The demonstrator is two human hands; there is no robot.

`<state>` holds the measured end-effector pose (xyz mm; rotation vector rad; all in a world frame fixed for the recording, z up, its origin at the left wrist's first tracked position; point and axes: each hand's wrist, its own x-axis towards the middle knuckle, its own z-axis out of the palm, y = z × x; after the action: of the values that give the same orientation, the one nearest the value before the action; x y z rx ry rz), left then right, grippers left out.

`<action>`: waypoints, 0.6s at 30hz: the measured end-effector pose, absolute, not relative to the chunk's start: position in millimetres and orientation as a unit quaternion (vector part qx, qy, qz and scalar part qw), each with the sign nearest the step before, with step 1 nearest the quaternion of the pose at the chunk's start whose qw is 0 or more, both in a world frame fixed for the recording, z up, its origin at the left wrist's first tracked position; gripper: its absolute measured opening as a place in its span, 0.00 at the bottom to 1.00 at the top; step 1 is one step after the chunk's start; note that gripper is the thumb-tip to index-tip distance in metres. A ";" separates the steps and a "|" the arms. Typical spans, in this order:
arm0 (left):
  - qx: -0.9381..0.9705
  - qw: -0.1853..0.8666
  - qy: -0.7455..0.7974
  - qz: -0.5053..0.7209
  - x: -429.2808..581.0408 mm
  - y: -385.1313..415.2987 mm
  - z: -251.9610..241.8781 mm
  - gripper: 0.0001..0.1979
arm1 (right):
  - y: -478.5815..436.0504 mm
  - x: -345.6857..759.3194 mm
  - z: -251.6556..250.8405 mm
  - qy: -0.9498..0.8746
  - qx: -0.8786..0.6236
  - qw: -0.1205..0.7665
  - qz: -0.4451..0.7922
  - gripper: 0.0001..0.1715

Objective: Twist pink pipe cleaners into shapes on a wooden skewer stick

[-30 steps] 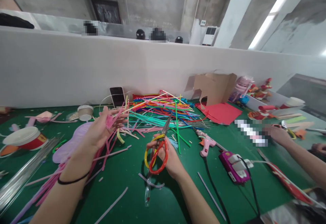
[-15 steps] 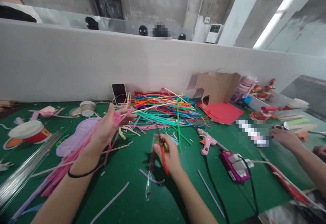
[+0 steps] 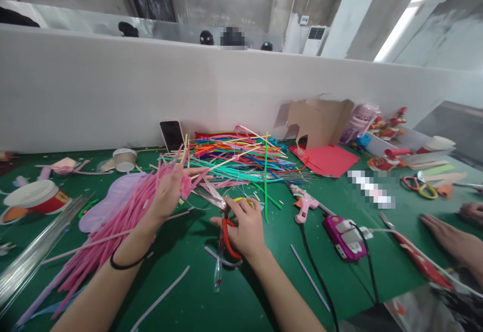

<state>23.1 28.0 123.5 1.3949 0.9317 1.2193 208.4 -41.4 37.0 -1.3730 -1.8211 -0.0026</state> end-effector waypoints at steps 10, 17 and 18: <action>0.613 0.486 0.369 0.501 26.9 32.1 112.6 0.33 | -43.4 205.6 36.2 -0.731 -0.529 0.430 0.020 0.26; 0.562 0.528 0.363 0.523 32.6 32.0 105.1 0.37 | -48.2 194.8 35.0 -0.733 -0.524 0.431 0.035 0.30; 0.555 0.530 0.364 0.528 33.3 31.2 104.6 0.37 | -49.1 192.5 34.0 -0.726 -0.532 0.434 0.036 0.32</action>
<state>33.3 31.2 104.6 1.3250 0.8680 1.2605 192.5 -49.1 34.0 -1.3249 -1.8079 0.0906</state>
